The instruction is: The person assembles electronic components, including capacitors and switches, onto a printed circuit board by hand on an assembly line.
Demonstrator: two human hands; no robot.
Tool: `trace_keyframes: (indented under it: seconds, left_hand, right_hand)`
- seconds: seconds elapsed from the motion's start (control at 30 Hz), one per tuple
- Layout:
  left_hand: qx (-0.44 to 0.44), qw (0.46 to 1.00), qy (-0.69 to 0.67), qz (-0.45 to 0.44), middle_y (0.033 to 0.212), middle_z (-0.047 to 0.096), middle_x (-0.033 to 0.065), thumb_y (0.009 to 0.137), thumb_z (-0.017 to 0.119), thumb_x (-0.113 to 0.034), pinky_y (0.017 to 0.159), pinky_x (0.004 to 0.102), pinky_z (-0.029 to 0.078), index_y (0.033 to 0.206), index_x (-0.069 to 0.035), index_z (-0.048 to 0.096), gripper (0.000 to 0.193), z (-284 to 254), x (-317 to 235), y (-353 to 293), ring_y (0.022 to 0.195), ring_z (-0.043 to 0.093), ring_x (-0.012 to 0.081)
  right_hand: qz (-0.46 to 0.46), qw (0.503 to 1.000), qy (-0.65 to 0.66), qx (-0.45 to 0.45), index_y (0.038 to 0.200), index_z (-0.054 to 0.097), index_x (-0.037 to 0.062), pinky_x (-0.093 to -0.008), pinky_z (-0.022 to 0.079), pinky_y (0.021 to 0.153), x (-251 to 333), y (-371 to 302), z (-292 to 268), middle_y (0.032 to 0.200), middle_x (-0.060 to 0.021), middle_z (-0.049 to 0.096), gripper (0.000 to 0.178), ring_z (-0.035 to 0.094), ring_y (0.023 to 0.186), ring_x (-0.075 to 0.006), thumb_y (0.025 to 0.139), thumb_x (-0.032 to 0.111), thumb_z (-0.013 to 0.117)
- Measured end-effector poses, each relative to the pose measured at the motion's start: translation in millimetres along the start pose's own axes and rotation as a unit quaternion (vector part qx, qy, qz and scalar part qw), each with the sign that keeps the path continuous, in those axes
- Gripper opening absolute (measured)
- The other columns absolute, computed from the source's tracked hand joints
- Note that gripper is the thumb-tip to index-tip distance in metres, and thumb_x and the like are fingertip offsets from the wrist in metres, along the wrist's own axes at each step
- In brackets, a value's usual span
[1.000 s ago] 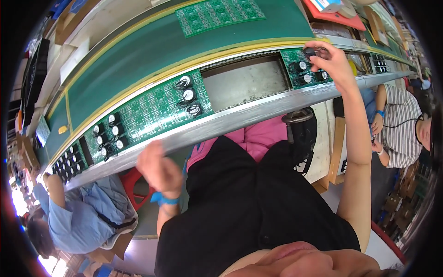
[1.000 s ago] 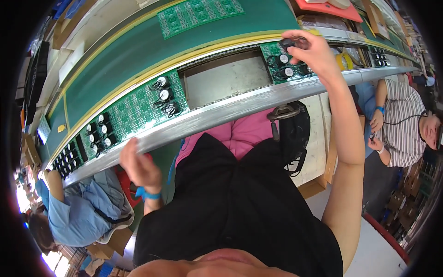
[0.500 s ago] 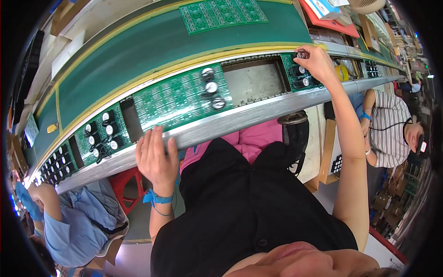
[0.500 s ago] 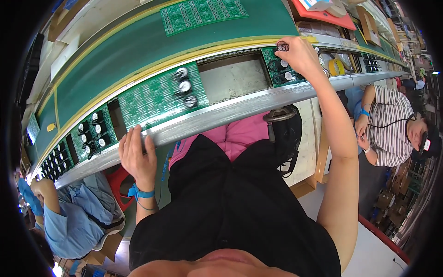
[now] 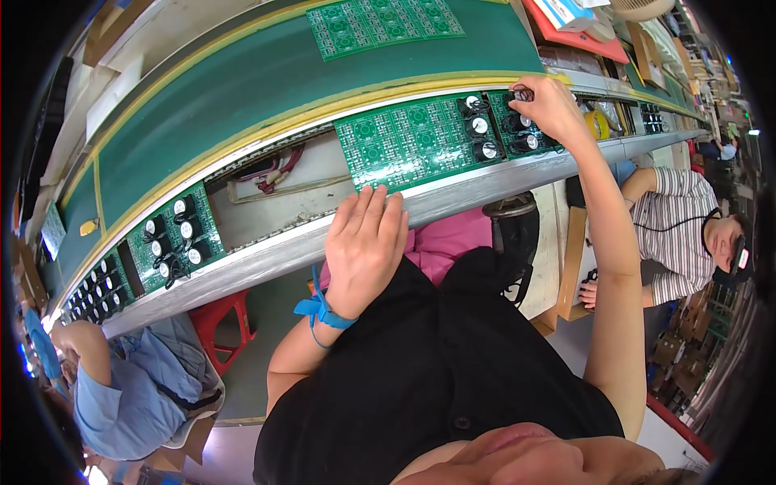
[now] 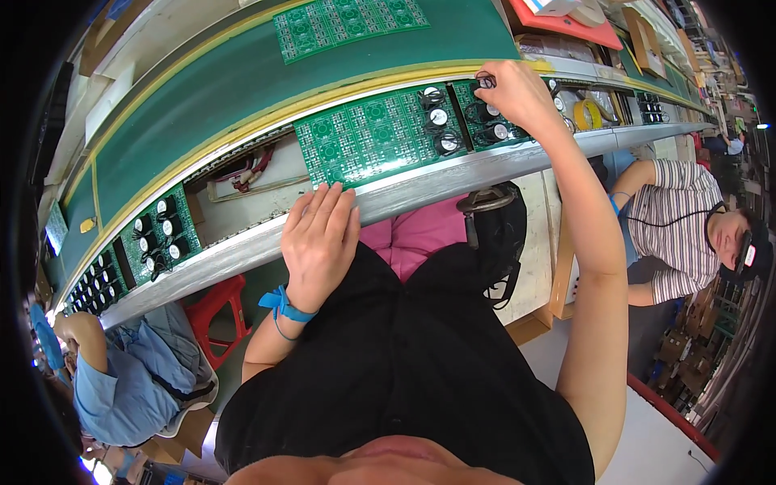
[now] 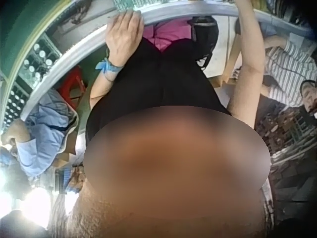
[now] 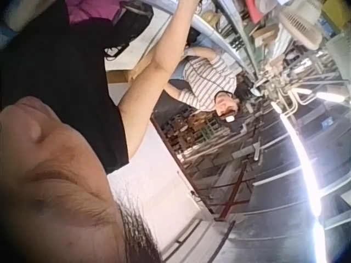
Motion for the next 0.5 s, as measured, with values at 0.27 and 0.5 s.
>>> trace_keyframes:
  seconds: [0.27, 0.5]
  left_hand:
    - [0.002, 1.000, -0.004, 0.010, 0.100, 0.066, 0.0155, 0.078, 0.066, -0.008, 0.088, 0.0399, 0.047, 0.097, -0.001, 0.064, 0.020, 6.9, -4.6, 6.9, 0.096, 0.064, 0.0292]
    - [0.008, 1.000, 0.010, 0.016, 0.099, 0.067, 0.0143, 0.080, 0.065, -0.006, 0.088, 0.0395, 0.048, 0.096, -0.002, 0.064, 0.016, 6.8, -4.6, 3.8, 0.096, 0.065, 0.0284]
  right_hand:
    - [-0.051, 0.995, 0.052, 0.062, 0.091, 0.066, -0.0038, -0.0349, 0.050, 0.068, -10.3, 16.6, -0.5, 0.078, -0.0190, 0.066, 0.028, 0.065, 0.072, -0.0292, 0.071, 0.014, 0.072]
    - [-0.035, 0.997, 0.049, 0.047, 0.092, 0.067, -0.0017, -0.0365, 0.051, 0.071, -7.5, 6.2, 4.6, 0.081, -0.0180, 0.067, 0.028, 0.066, 0.075, -0.0298, 0.069, 0.014, 0.073]
Point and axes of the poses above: each hand's wrist, its own y-axis towards the middle knuckle, its own z-axis out of the palm, x = y × z, the point moved 3 cm from there along y, towards the middle knuckle
